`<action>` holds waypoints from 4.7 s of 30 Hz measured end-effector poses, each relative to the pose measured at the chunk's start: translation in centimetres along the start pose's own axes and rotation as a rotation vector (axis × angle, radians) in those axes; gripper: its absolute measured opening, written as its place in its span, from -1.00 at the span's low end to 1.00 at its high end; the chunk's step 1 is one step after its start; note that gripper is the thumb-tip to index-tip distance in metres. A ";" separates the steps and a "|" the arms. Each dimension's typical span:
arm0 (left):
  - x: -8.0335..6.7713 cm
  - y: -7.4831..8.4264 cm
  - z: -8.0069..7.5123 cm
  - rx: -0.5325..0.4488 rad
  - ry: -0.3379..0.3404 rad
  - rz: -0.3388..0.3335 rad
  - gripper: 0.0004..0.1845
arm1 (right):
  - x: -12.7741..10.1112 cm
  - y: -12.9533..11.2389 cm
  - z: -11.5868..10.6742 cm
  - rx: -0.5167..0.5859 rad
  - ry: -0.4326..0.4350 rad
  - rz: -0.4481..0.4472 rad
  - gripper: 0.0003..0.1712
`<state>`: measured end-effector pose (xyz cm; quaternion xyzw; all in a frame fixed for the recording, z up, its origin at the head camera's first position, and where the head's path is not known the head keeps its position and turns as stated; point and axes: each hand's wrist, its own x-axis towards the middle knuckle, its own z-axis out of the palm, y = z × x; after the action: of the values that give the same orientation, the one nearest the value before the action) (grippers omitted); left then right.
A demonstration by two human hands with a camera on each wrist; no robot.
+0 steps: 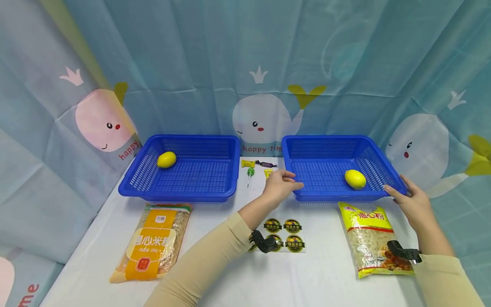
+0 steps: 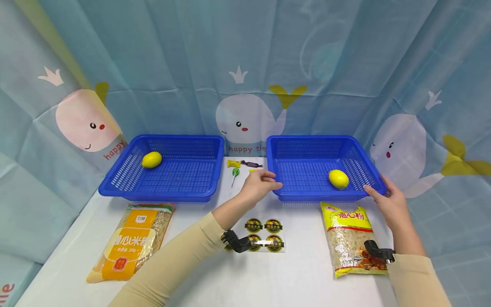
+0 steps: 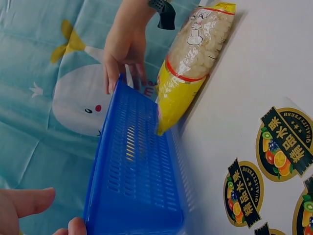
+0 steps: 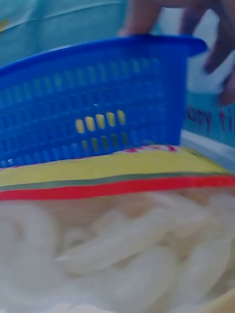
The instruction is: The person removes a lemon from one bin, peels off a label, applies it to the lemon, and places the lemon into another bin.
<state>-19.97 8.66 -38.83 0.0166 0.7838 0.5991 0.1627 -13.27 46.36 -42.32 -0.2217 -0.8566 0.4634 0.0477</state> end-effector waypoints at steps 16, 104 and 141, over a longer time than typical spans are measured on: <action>-0.7 -0.2 -5.7 0.008 -0.187 0.186 -0.67 | -4.8 -8.7 5.2 -0.133 0.191 -0.466 -0.15; 8.3 -10.6 -36.5 0.385 0.194 -0.178 -0.20 | -7.7 -18.7 34.1 0.369 -0.755 -0.332 -0.22; 9.0 -10.0 -35.3 0.159 0.067 -0.117 -0.23 | -8.1 -18.8 34.2 0.399 -0.748 -0.304 -0.26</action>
<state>-36.53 -25.11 -42.26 -0.0363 0.8334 0.5248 0.1694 -22.10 7.66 -45.36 0.1029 -0.7318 0.6554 -0.1559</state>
